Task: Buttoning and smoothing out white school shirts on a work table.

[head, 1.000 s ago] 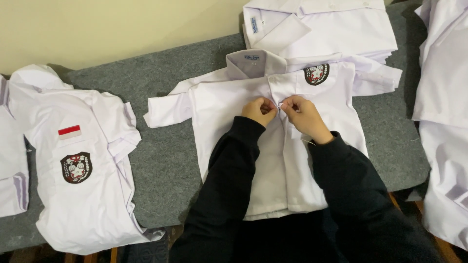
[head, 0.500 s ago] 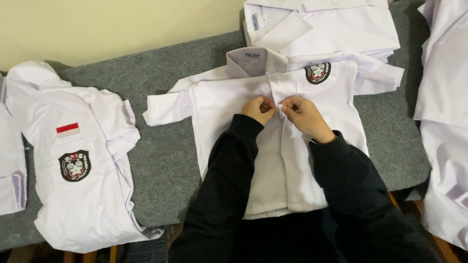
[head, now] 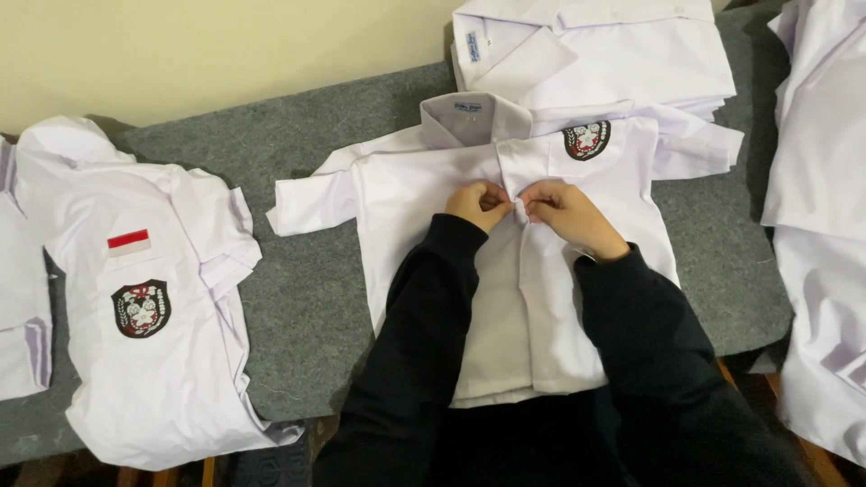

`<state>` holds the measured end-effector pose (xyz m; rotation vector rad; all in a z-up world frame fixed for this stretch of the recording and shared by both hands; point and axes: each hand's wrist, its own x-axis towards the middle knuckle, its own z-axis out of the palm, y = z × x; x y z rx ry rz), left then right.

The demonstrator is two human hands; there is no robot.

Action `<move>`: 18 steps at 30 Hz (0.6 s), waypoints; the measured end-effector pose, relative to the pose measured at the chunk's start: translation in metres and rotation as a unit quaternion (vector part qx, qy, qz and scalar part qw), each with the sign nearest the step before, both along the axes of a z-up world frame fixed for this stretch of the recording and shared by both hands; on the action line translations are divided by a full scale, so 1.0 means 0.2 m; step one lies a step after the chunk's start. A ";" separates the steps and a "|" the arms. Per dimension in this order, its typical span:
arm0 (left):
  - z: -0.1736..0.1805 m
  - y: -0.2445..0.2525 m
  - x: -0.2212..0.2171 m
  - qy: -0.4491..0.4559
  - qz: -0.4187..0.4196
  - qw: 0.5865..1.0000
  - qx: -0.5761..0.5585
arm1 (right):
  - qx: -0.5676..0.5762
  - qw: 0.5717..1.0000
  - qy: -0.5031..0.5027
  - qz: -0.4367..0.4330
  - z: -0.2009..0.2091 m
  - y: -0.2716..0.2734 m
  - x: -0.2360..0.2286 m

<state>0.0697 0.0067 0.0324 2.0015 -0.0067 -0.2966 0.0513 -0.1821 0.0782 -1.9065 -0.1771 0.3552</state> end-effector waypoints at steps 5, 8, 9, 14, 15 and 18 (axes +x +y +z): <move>0.00 0.01 -0.01 0.002 -0.005 1.000 -0.006 | 0.025 0.999 0.023 -0.005 0.03 0.01 -0.03; 0.00 0.01 -0.01 0.003 -0.010 1.000 -0.011 | 0.049 0.998 0.042 -0.011 0.05 0.03 -0.04; -0.01 0.01 -0.01 0.003 -0.012 1.000 -0.014 | 0.053 0.998 0.039 -0.014 0.04 0.03 -0.04; -0.03 0.01 -0.01 -0.003 0.000 1.000 -0.002 | 0.062 0.998 0.020 -0.002 -0.02 0.00 -0.02; -0.01 0.01 -0.02 -0.002 0.005 1.000 0.003 | 0.062 0.998 0.015 0.004 -0.05 -0.01 0.00; -0.03 0.01 -0.01 0.002 0.005 1.000 -0.002 | 0.043 0.999 -0.004 0.004 0.00 0.00 -0.02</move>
